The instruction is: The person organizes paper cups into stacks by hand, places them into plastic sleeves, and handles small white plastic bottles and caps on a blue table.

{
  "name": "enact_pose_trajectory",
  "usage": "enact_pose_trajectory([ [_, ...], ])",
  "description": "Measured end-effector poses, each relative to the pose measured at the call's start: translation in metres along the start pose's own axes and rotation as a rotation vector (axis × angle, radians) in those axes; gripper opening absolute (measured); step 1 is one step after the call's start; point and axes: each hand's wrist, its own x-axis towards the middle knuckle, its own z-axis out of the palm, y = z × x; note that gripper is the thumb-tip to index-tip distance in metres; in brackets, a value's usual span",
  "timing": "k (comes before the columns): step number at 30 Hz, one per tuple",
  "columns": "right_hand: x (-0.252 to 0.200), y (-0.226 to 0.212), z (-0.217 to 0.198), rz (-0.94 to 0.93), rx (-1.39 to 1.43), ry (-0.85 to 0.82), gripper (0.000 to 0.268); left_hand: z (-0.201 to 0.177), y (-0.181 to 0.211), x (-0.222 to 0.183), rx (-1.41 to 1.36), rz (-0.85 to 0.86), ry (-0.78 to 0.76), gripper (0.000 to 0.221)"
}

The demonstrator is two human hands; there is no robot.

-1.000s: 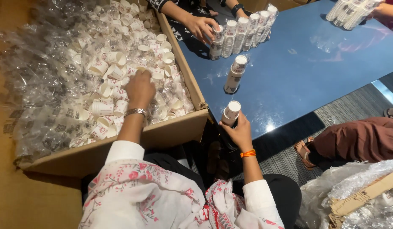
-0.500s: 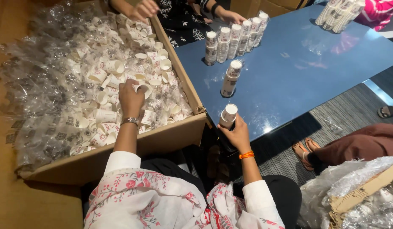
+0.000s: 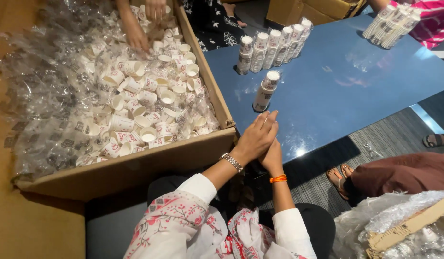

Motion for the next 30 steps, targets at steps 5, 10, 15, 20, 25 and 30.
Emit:
enact_pose_trajectory([
  [5, 0.001, -0.023, -0.007, -0.080, 0.098, 0.051, 0.038, -0.068, 0.013, 0.009, -0.272, 0.044, 0.042, 0.060],
  [10, 0.003, -0.041, -0.013, 0.021, 0.058, 0.080, 0.048, -0.107, -0.083, 0.013, -0.112, -0.288, 0.034, 0.027],
  [15, 0.000, -0.039, -0.011, 0.012, 0.036, 0.069, 0.057, -0.103, -0.221, -0.064, 0.421, -0.771, -0.400, 0.022],
  [20, 0.002, -0.037, -0.011, -0.068, 0.006, 0.112, 0.057, -0.099, -0.231, -0.088, 0.329, -0.863, -0.660, 0.029],
  [25, 0.000, -0.045, -0.014, 0.066, 0.021, 0.082, 0.056, -0.114, -0.202, -0.052, 0.122, -0.732, -0.086, 0.038],
  [30, 0.001, -0.036, -0.010, -0.005, -0.007, 0.108, 0.060, -0.160, -0.091, 0.020, -0.366, -0.988, -0.239, 0.063],
])
